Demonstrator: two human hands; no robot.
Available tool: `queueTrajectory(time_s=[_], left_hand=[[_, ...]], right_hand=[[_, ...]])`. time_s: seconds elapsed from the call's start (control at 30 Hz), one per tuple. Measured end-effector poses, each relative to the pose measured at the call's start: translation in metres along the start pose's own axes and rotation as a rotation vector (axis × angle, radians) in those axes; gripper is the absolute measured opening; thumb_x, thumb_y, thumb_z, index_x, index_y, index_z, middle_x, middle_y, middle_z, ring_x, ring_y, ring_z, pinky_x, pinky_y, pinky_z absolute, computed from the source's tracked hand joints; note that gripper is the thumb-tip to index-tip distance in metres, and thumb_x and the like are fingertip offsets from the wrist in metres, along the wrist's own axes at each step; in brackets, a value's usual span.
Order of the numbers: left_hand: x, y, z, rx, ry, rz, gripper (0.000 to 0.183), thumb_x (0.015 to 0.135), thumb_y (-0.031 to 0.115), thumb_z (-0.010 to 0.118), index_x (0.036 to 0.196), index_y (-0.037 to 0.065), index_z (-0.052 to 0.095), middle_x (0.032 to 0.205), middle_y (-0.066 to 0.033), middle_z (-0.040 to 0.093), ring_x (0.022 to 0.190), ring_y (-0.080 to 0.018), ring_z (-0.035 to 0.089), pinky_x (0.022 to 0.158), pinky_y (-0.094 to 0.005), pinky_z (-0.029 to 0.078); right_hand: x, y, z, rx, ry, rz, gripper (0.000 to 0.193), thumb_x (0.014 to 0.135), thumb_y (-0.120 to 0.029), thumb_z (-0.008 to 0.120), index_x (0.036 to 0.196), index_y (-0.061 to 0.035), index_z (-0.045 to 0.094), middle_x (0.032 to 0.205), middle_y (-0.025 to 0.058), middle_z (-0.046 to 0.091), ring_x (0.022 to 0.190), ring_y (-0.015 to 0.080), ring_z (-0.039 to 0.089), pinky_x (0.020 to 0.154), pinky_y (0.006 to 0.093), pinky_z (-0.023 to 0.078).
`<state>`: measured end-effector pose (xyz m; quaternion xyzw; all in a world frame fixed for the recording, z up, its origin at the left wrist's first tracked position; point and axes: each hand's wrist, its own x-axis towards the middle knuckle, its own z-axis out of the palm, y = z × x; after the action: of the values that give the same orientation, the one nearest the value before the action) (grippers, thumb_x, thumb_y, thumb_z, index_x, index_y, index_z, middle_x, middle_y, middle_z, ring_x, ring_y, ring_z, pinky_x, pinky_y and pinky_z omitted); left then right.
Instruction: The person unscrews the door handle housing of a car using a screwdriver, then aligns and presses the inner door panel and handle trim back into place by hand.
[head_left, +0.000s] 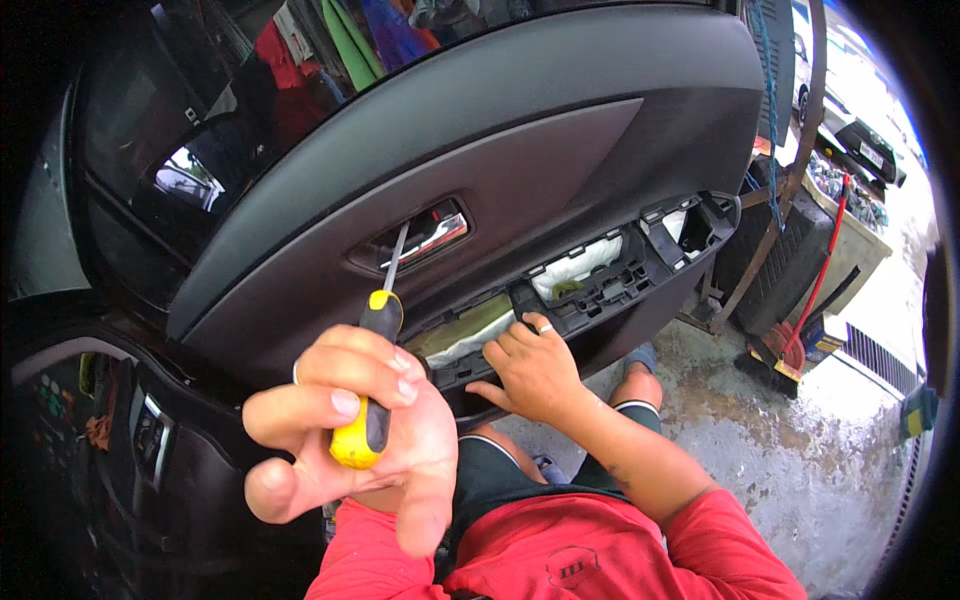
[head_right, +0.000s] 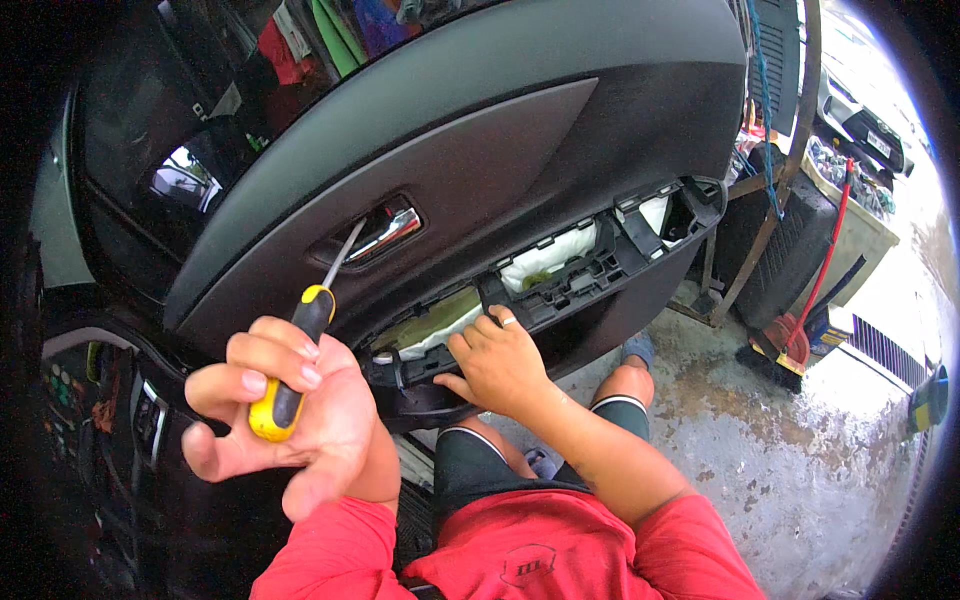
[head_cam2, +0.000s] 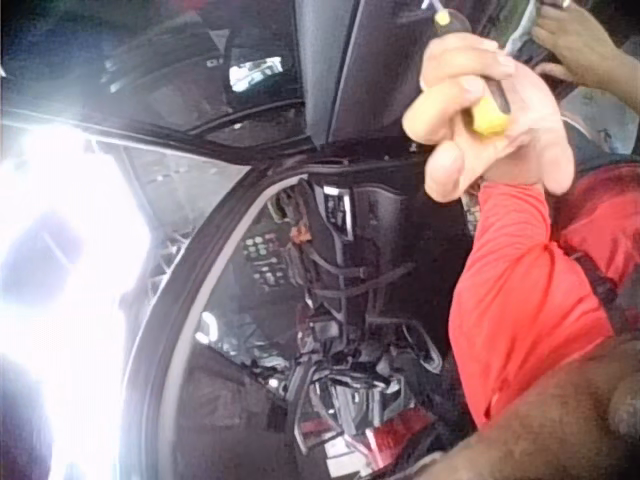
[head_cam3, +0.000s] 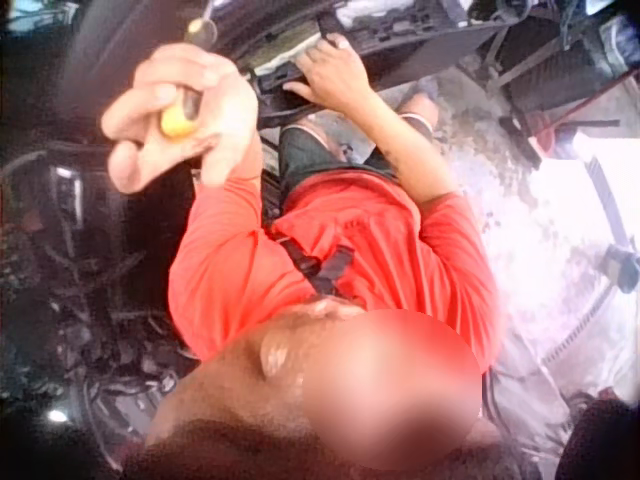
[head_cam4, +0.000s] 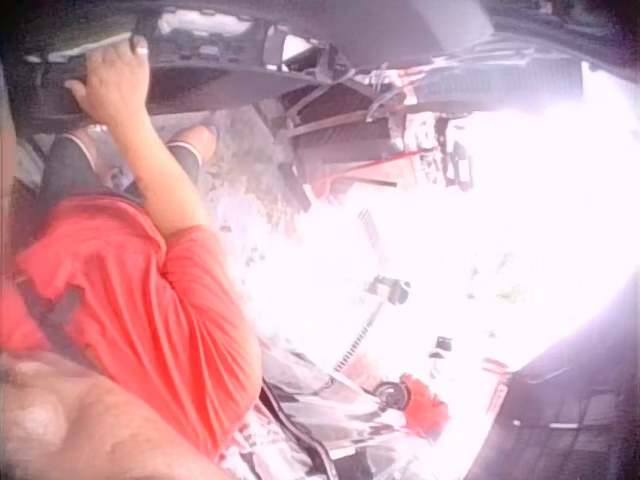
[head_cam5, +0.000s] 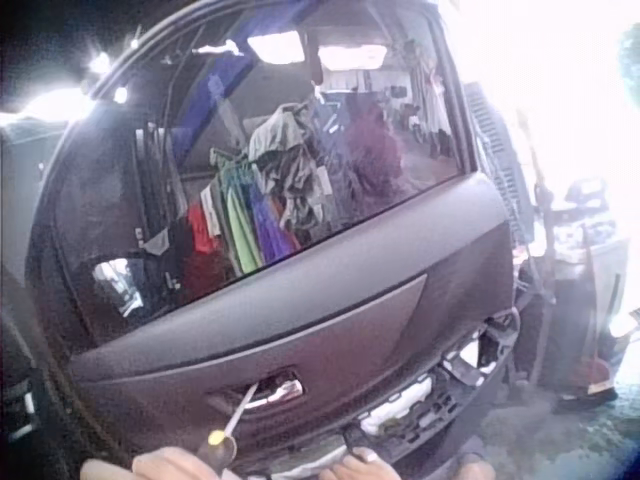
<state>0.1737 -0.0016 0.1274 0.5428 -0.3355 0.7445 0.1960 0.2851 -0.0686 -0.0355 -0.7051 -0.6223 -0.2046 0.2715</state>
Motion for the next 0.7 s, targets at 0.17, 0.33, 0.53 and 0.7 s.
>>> queueTrajectory(time_s=[0.17, 0.33, 0.53, 0.7], left_hand=[[0.004, 0.003, -0.021, 0.156, -0.136, -0.060, 0.056, 0.104, 0.070, 0.052, 0.113, 0.014, 0.049, 0.099, -0.0055, 0.051, 0.072, -0.0209, 0.057, 0.063, -0.0352, 0.050], [-0.001, -0.004, -0.043, 0.487, -0.083, 0.081, 0.055, 0.114, 0.063, 0.028, 0.112, 0.016, 0.057, 0.107, -0.0037, 0.055, 0.098, -0.0254, 0.058, 0.105, -0.0506, 0.052], [-0.018, 0.023, -0.013, 0.397, 0.047, -0.179, 0.044, 0.118, 0.052, 0.028, 0.130, 0.018, 0.053, 0.103, -0.0027, 0.057, 0.086, -0.0177, 0.063, 0.090, -0.0434, 0.056], [-0.018, 0.019, -0.004, 0.029, 0.112, -0.178, 0.047, 0.114, 0.058, 0.041, 0.134, 0.016, 0.045, 0.101, -0.0077, 0.055, 0.069, -0.0194, 0.064, 0.070, -0.0380, 0.054]], right_hand=[[0.001, 0.003, 0.003, 0.025, 0.137, -0.021, 0.051, 0.086, -0.058, 0.078, 0.093, -0.0096, 0.067, 0.088, 0.0068, 0.067, 0.098, 0.0266, 0.066, 0.111, 0.0482, 0.043], [0.000, 0.003, 0.004, 0.020, 0.120, -0.016, 0.051, 0.086, -0.058, 0.079, 0.095, -0.0091, 0.068, 0.090, 0.0074, 0.068, 0.100, 0.0262, 0.066, 0.112, 0.0481, 0.043], [0.000, 0.004, 0.007, 0.011, 0.135, -0.024, 0.051, 0.086, -0.058, 0.079, 0.094, -0.0092, 0.067, 0.089, 0.0070, 0.067, 0.099, 0.0259, 0.065, 0.112, 0.0485, 0.043], [-0.001, 0.004, 0.008, 0.021, 0.134, -0.018, 0.051, 0.085, -0.058, 0.079, 0.094, -0.0095, 0.067, 0.089, 0.0063, 0.066, 0.098, 0.0256, 0.065, 0.111, 0.0483, 0.043]])
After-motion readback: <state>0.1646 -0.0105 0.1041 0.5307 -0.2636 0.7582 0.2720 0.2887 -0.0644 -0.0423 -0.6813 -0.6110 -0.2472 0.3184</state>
